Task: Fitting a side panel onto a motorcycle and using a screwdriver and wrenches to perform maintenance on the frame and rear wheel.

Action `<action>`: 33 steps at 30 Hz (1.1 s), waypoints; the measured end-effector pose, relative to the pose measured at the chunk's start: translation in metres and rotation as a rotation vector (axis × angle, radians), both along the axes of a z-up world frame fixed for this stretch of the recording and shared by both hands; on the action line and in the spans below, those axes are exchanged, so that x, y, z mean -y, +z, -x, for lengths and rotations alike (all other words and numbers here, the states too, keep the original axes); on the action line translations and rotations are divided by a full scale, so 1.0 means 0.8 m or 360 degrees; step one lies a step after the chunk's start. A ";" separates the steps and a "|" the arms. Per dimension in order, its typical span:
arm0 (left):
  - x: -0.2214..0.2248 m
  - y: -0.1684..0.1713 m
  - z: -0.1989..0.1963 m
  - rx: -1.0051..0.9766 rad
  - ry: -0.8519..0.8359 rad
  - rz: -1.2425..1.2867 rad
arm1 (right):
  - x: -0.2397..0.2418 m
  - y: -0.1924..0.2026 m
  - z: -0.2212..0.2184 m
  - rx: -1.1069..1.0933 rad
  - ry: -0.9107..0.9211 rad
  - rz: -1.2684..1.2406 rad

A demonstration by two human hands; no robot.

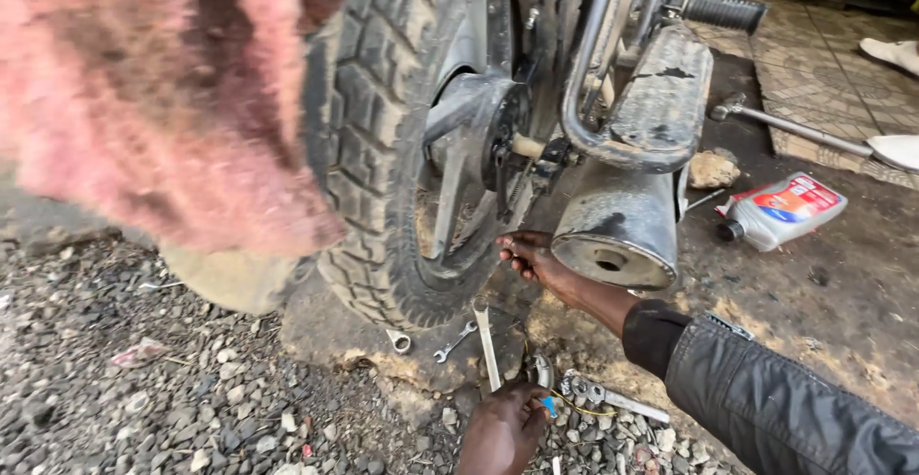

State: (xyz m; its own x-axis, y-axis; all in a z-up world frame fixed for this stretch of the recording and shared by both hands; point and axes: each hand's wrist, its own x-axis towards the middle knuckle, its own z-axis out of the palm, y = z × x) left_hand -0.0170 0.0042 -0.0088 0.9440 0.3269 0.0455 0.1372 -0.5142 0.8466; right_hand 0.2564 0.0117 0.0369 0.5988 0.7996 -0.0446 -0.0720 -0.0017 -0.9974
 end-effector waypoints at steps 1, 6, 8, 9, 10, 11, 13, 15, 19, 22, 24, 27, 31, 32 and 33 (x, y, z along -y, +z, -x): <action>-0.001 0.003 0.010 0.0104 -0.0009 -0.0010 | -0.004 0.007 0.008 0.0007 -0.0093 0.0038; -0.009 0.035 0.044 0.0128 0.0040 -0.0079 | -0.015 0.028 0.036 -0.0082 -0.0252 0.0141; -0.011 0.054 0.057 0.0117 -0.0029 -0.0015 | -0.015 0.032 0.045 -0.0180 -0.0270 0.0057; -0.011 0.060 0.063 0.0118 -0.0019 -0.0014 | -0.015 0.040 0.054 -0.0179 -0.0261 0.0059; -0.010 0.065 0.069 0.0078 -0.0018 -0.0026 | -0.013 0.049 0.063 -0.0170 -0.0275 0.0057; -0.008 0.071 0.075 0.0037 -0.0021 -0.0037 | -0.011 0.057 0.071 -0.0162 -0.0292 0.0056; -0.008 0.084 0.083 -0.0105 -0.0056 -0.0024 | -0.011 0.064 0.079 -0.0155 -0.0321 0.0099; -0.007 0.090 0.089 -0.0245 -0.0093 -0.0015 | -0.011 0.063 0.076 -0.0147 -0.0352 0.0137; -0.009 0.107 0.099 -0.0172 -0.0052 -0.0095 | -0.013 0.040 0.049 -0.0153 -0.0408 0.0064; -0.013 0.097 0.101 -0.0342 -0.0044 -0.0062 | -0.015 0.041 0.051 -0.0203 -0.0389 0.0059; -0.012 0.095 0.105 -0.0346 -0.0028 -0.0040 | -0.011 0.045 0.062 -0.0242 -0.0386 0.0111; -0.012 0.106 0.104 -0.0282 0.0029 -0.0013 | -0.005 0.067 0.084 -0.0404 -0.0266 0.0149; -0.019 0.085 0.085 0.0362 0.0353 0.0060 | -0.001 0.094 0.107 -0.0468 -0.0158 0.0233; -0.021 0.084 0.078 0.0582 0.0478 -0.0066 | 0.000 0.096 0.106 -0.0414 -0.0119 0.0266; -0.022 0.077 0.069 0.0576 0.0469 -0.0062 | 0.003 0.094 0.104 -0.0420 -0.0128 0.0268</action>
State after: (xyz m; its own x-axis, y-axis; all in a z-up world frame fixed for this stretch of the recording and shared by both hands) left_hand -0.0726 0.0216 0.0527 0.7323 0.5701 0.3724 -0.0183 -0.5302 0.8476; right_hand 0.1736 0.0095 0.1122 0.6101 0.7182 -0.3346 -0.3348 -0.1490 -0.9304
